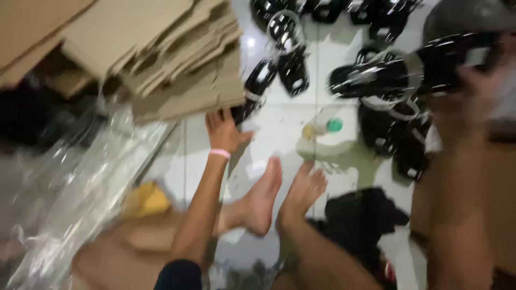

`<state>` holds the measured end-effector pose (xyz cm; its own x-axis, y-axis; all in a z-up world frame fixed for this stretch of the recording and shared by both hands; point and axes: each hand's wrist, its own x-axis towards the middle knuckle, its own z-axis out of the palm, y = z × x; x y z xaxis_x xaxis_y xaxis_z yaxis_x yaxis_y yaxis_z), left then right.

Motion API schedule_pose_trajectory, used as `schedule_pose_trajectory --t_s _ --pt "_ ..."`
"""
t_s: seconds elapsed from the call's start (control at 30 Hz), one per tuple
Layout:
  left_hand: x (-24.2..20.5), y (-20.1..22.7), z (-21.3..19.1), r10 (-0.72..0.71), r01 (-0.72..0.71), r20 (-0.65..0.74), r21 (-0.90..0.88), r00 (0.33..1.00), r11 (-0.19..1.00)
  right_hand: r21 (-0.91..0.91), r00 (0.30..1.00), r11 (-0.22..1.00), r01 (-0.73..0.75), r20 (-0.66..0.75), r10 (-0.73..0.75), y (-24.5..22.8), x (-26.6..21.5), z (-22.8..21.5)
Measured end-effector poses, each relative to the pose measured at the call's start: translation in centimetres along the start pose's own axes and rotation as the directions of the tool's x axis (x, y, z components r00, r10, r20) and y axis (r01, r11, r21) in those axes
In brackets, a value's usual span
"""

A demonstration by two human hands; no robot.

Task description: The person wipes a black sandal with a cloth, then picks up a second sandal to pair them. They place the pair into a clear plastic bag, insert a cardboard insert, and seal the bag. The person repeats this process for a second pair of sandals.

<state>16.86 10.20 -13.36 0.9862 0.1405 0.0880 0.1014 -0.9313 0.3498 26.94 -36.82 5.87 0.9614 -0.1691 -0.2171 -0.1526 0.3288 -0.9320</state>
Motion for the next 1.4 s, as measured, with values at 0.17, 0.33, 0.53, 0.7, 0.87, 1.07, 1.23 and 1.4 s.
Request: schedule_pose_trajectory --t_s 0.17,0.33,0.53,0.7,0.87,1.07,1.23,1.4 --pt "4.4 0.9 3.8 -0.071 0.117 0.195 -0.234 0.978 0.965 0.045 0.962 0.996 -0.071 0.268 0.056 7.4 8.8 3.1" --pt "2.9 2.0 3.2 -0.019 0.002 -0.063 -0.27 0.998 0.963 0.0 0.892 0.957 -0.291 0.361 0.272 13.1 12.6 7.1" --pt "1.6 5.2 -0.1 0.035 -0.038 -0.013 -0.335 0.999 0.942 -0.207 0.802 0.927 -0.312 0.466 0.374 17.3 12.4 10.2" --pt "1.8 7.0 -2.9 0.105 -0.116 -0.053 -0.294 0.993 0.949 -0.304 0.819 0.952 -0.042 0.535 0.207 15.7 11.9 9.7" --pt "0.6 9.6 -7.3 0.132 -0.171 -0.159 -0.268 0.978 0.948 -0.366 0.787 0.883 -0.293 0.432 0.44 10.5 10.3 9.4" --pt "0.1 10.0 -11.4 0.263 0.038 0.193 -0.866 0.945 0.499 -0.612 0.799 0.749 0.254 0.569 0.194 3.4 5.9 17.0" --pt "-1.4 11.4 -10.9 0.166 0.22 0.226 -0.974 0.96 0.057 -0.643 0.691 0.551 0.532 0.706 0.156 -0.1 -0.8 24.2" --pt "-4.3 9.9 -9.3 0.005 0.235 0.321 -0.682 0.947 -0.692 -0.394 0.57 0.818 0.418 0.815 0.101 -0.4 -7.3 23.2"
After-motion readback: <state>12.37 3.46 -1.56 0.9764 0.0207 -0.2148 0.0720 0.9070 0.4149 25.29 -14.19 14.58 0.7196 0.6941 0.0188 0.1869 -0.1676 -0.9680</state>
